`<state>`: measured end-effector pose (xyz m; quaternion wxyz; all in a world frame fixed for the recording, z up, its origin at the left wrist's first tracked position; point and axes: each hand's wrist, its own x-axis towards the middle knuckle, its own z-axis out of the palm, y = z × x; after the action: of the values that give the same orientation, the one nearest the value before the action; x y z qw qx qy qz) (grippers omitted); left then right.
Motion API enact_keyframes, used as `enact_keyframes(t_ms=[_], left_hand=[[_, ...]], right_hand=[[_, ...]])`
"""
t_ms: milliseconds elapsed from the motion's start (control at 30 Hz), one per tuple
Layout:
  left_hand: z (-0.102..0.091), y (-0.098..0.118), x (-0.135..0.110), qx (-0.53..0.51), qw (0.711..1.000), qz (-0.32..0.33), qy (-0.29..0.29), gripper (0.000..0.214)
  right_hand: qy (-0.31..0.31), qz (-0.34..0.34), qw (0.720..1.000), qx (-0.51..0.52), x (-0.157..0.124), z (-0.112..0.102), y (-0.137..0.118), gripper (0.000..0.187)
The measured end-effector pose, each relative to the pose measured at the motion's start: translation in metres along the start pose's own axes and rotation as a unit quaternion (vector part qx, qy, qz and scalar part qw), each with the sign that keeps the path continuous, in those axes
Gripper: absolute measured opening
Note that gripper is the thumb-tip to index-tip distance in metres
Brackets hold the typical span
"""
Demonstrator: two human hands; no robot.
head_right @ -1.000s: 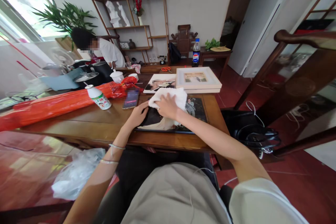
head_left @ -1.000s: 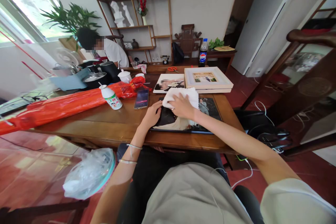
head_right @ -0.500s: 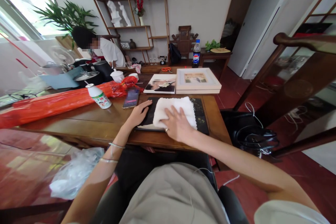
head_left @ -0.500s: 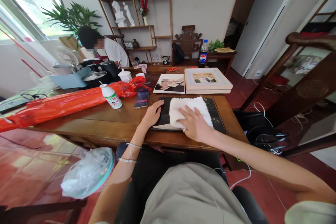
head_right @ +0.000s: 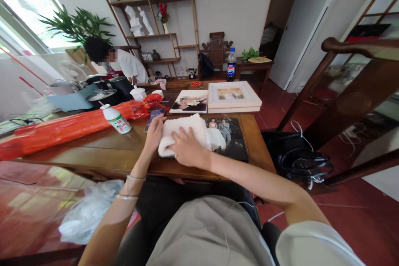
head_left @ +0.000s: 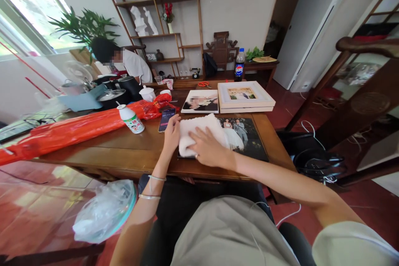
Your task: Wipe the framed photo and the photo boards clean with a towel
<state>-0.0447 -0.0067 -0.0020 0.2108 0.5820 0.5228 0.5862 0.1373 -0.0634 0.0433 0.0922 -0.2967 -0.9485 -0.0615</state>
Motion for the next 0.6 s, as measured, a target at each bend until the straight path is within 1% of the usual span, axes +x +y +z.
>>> enact_keyframes(t_ms=[67,100,200,267,333,400,500,600], left_hand=[[-0.003,0.004,0.001,-0.055,0.997,-0.06,0.005,0.033],[-0.004,0.007,0.001,-0.085,0.992,-0.098,0.006,0.035],[-0.008,0.022,-0.002,-0.128,0.971,-0.203,0.014,0.036],[-0.01,0.034,-0.006,-0.116,0.963,-0.242,0.02,0.036],[-0.012,0.045,-0.008,-0.118,0.961,-0.251,0.017,0.038],[-0.015,0.054,-0.009,-0.13,0.959,-0.251,0.018,0.04],[-0.022,0.065,-0.007,-0.155,0.957,-0.245,0.024,0.041],[-0.028,0.072,-0.004,-0.204,0.952,-0.226,0.028,0.036]], right_hand=[[0.001,-0.046,0.999,0.016,-0.021,-0.004,-0.009,0.035],[0.001,-0.054,0.998,0.023,-0.031,-0.005,-0.012,0.035],[0.013,-0.027,0.999,0.029,-0.047,-0.006,-0.015,0.032],[0.035,-0.003,0.999,0.013,-0.048,-0.004,-0.018,0.029],[0.066,0.017,0.998,-0.015,-0.044,-0.001,-0.022,0.023],[0.098,0.031,0.994,-0.043,-0.038,0.002,-0.026,0.025],[0.129,0.017,0.99,-0.063,-0.034,0.002,-0.028,0.029],[0.156,-0.003,0.987,-0.028,-0.04,-0.008,-0.021,0.028]])
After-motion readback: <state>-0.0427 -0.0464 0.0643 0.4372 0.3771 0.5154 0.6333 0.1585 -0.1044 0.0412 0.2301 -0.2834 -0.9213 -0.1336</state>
